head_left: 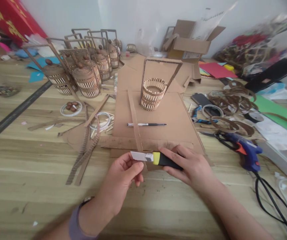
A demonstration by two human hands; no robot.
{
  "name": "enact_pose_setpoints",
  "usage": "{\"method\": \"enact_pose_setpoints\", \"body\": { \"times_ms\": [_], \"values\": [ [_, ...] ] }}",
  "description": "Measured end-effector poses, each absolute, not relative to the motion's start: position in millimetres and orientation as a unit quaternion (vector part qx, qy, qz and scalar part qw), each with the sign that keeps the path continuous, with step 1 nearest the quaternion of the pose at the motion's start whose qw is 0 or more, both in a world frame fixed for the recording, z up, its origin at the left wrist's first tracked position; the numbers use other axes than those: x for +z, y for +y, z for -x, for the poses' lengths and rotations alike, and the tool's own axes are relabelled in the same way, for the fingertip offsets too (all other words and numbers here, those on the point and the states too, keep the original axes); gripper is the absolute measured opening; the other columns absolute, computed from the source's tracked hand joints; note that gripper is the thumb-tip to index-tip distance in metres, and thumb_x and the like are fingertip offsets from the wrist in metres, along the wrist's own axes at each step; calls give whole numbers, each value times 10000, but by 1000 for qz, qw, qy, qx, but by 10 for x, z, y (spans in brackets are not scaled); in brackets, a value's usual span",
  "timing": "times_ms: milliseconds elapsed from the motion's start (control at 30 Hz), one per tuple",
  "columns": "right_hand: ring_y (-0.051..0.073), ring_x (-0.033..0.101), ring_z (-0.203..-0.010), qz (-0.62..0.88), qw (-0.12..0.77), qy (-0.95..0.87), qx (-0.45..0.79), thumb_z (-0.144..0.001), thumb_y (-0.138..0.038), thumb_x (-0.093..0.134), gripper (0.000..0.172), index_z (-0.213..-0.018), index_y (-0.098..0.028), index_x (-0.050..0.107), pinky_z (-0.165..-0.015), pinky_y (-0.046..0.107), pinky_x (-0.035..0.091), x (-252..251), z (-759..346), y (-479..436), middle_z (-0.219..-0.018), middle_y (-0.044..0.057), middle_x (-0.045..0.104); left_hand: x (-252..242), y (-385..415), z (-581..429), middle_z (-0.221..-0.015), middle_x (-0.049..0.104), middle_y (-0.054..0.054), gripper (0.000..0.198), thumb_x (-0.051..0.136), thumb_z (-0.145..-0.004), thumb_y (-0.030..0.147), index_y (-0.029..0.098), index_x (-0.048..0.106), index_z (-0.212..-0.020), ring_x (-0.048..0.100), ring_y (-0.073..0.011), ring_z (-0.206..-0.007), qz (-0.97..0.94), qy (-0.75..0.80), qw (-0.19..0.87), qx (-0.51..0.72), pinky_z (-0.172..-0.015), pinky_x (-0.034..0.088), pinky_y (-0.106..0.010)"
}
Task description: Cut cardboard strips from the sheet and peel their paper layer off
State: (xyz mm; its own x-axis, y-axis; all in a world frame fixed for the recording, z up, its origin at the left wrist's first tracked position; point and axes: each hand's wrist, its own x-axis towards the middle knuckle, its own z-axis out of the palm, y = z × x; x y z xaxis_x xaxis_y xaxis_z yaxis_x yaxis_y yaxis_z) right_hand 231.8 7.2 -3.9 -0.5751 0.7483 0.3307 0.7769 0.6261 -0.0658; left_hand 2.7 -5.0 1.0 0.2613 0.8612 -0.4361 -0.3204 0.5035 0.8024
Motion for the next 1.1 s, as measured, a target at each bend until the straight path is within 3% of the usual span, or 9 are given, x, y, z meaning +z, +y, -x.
{"method": "enact_pose_setpoints", "body": {
  "times_ms": [133, 367, 600, 867, 1100],
  "values": [
    [148, 594, -658, 433, 163, -886, -17, -978, -484, 412, 446, -1276, -227, 620, -579, 246, 482, -28, -2301, 65, -783, 44, 600, -13, -61, -30, -593, 512, 54, 251, 748, -691, 334, 154, 632, -823, 456, -71, -477, -309, 456, 732, 402, -432, 331, -199],
    [144, 595, -640, 424, 177, -888, -10, -996, -475, 363, 461, -1249, -187, 620, -559, 241, 475, -37, -2277, 62, -771, 42, 590, 36, -66, -30, -724, 642, -12, 234, 714, -730, 338, 149, 614, -826, 522, -83, -531, -311, 453, 729, 408, -484, 395, -211],
    [149, 584, -662, 429, 196, -882, -13, -988, -507, 363, 454, -1295, -258, 586, -579, 251, 455, -159, -2361, 84, -785, 32, 582, 59, -85, -25, -699, 647, -4, 230, 710, -712, 311, 144, 605, -829, 500, -63, -497, -301, 460, 735, 398, -455, 375, -188],
    [160, 622, -734, 471, 215, -855, -2, -986, -454, 411, 415, -1319, -252, 557, -598, 246, 479, -127, -2502, 140, -855, 47, 622, 79, -89, -21, -653, 653, -4, 258, 732, -683, 322, 164, 531, -718, 479, -54, -465, -277, 451, 752, 392, -432, 352, -178],
    [146, 591, -668, 428, 205, -880, 29, -983, -497, 389, 444, -1298, -244, 573, -575, 242, 464, -102, -2309, 45, -810, 37, 597, 28, -82, -23, -682, 648, 4, 225, 708, -704, 298, 148, 585, -818, 492, -54, -482, -289, 448, 746, 398, -440, 359, -179]
  ]
}}
